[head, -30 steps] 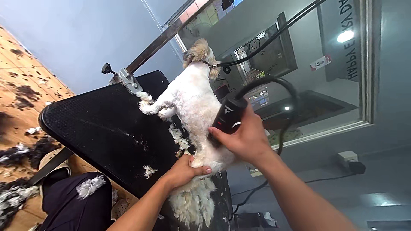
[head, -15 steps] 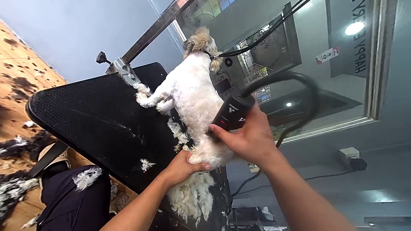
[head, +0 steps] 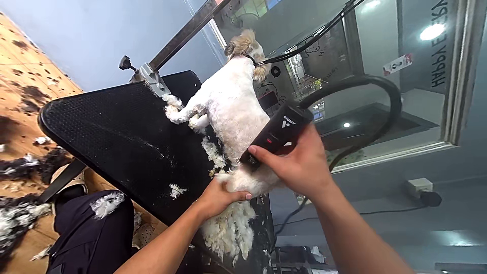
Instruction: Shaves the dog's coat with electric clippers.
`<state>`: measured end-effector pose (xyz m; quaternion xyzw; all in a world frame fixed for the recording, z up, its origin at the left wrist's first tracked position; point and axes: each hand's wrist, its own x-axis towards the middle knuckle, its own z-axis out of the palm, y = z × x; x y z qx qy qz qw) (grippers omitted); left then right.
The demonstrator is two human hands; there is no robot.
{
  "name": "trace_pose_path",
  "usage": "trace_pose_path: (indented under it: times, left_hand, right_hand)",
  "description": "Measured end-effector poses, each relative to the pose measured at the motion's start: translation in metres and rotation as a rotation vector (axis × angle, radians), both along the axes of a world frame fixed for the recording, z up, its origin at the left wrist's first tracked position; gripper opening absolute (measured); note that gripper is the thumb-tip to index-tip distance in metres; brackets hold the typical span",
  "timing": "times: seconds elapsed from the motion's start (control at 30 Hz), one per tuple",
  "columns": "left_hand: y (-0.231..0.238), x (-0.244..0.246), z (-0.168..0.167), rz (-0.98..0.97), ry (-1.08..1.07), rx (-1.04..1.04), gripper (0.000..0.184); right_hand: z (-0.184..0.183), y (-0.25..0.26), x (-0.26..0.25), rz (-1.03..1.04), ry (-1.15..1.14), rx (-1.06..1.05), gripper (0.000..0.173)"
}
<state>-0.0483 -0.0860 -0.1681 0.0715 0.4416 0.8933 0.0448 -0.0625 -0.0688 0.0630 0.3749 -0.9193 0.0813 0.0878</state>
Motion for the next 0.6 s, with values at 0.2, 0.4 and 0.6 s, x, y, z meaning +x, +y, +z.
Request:
trace_pose_path:
  times: [0.2,0.4,0.6]
  left_hand:
    - [0.009,-0.008,-0.004,0.015,0.040,0.053,0.032]
    - [0.010,-0.005,-0.004,0.017,0.029,0.103,0.029]
    - [0.024,-0.002,-0.004,0.082,-0.038,0.085,0.031]
  right_hand:
    - [-0.028,-0.008,-0.008,-0.125,0.117,0.256,0.074]
    - [-0.018,-0.013,-0.011,-0.015,0.012,0.171,0.073]
    - [-0.039,-0.028,-0.014,-0.198,0.054,0.382,0.075]
